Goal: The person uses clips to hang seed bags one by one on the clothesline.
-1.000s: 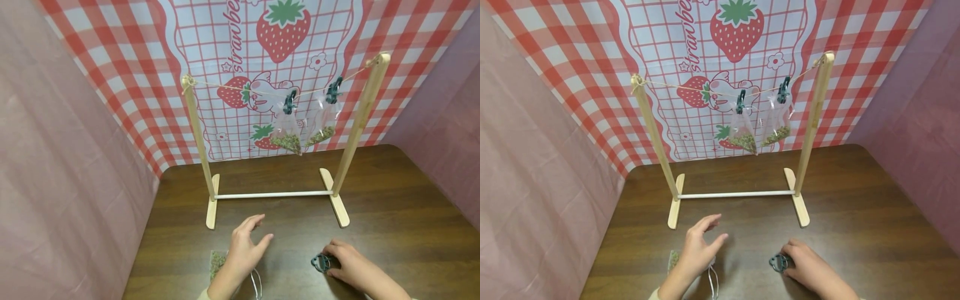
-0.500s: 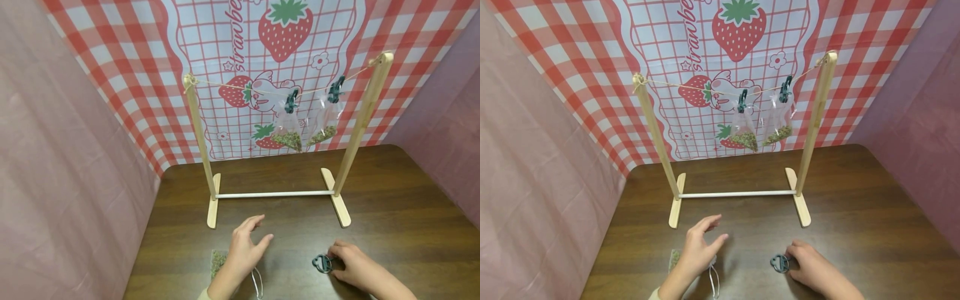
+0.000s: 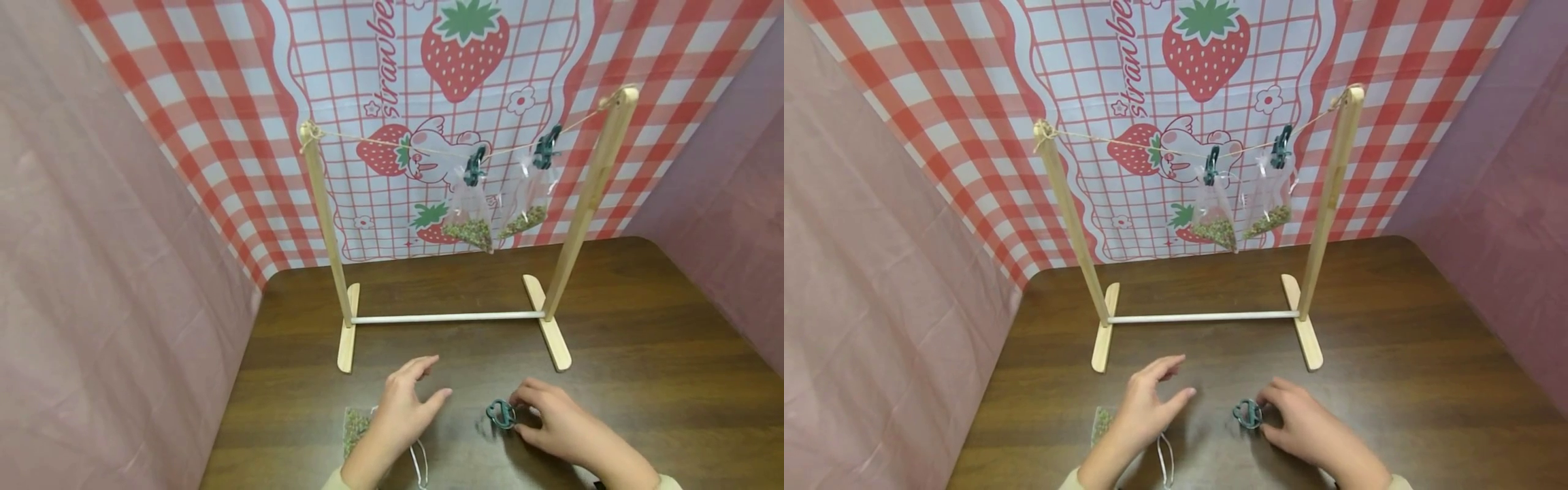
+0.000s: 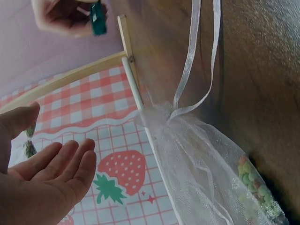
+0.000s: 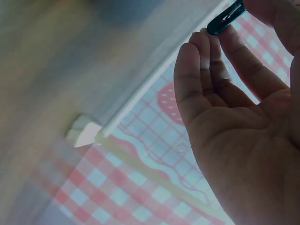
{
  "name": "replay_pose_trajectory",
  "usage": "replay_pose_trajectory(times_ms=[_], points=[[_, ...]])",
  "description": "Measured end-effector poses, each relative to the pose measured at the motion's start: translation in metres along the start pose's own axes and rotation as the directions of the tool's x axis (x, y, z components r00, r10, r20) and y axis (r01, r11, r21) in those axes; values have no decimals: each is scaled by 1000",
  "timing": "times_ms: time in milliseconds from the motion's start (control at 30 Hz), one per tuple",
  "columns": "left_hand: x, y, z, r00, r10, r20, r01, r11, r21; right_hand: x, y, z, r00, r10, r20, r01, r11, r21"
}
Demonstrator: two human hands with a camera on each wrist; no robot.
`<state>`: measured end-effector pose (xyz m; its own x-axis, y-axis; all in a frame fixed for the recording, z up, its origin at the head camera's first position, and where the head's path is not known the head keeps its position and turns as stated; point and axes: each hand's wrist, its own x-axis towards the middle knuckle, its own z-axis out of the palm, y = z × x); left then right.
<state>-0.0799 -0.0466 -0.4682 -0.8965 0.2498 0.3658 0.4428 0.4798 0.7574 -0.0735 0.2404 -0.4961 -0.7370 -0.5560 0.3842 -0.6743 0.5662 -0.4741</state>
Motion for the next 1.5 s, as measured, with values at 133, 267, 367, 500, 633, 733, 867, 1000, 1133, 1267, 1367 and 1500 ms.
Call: replay_pose_trajectory(times_ms=[133, 267, 367, 500, 633, 733, 867, 1000, 1133, 1267, 1367, 1500], points=[[0, 2, 2, 998, 0, 64, 0, 1000, -2, 14, -9, -2, 998, -50, -26, 51, 999, 11], [0, 4, 5, 992, 1, 126, 0, 1000, -3, 26, -18, -5, 996, -85, -19, 86, 996, 33], [-1, 5, 6, 987, 5, 163, -6, 1000, 3, 34, -25, -6, 994, -104, -20, 105, 994, 39], [-1, 6, 7, 981, 42, 191, -44, 999, 7, 40, -32, -7, 994, -107, -30, 109, 993, 51], [-2, 7, 7, 974, 69, 215, -73, 997, 13, 45, -37, -6, 994, -108, -27, 109, 992, 59], [-3, 8, 7, 971, 86, 225, -93, 995, 21, 48, -40, -5, 993, -114, -29, 115, 992, 57], [-3, 8, 7, 968, 127, 216, -138, 990, 33, 51, -42, -4, 992, -125, -37, 127, 990, 63], [-3, 8, 7, 969, 144, 201, -151, 988, 17, 53, -42, -4, 990, -136, -40, 139, 988, 69], [-3, 6, 7, 972, 151, 178, -153, 988, -4, 54, -42, -3, 988, -147, -47, 151, 985, 80], [-4, 5, 5, 977, 153, 150, -150, 988, -28, 54, -41, -2, 986, -154, -69, 160, 984, 81], [-4, 4, 4, 983, 133, 126, -128, 991, -48, 52, -41, -2, 986, -148, -82, 154, 985, 80], [-5, 3, 2, 988, 104, 116, -96, 993, -72, 50, -40, -1, 984, -148, -97, 157, 983, 95]])
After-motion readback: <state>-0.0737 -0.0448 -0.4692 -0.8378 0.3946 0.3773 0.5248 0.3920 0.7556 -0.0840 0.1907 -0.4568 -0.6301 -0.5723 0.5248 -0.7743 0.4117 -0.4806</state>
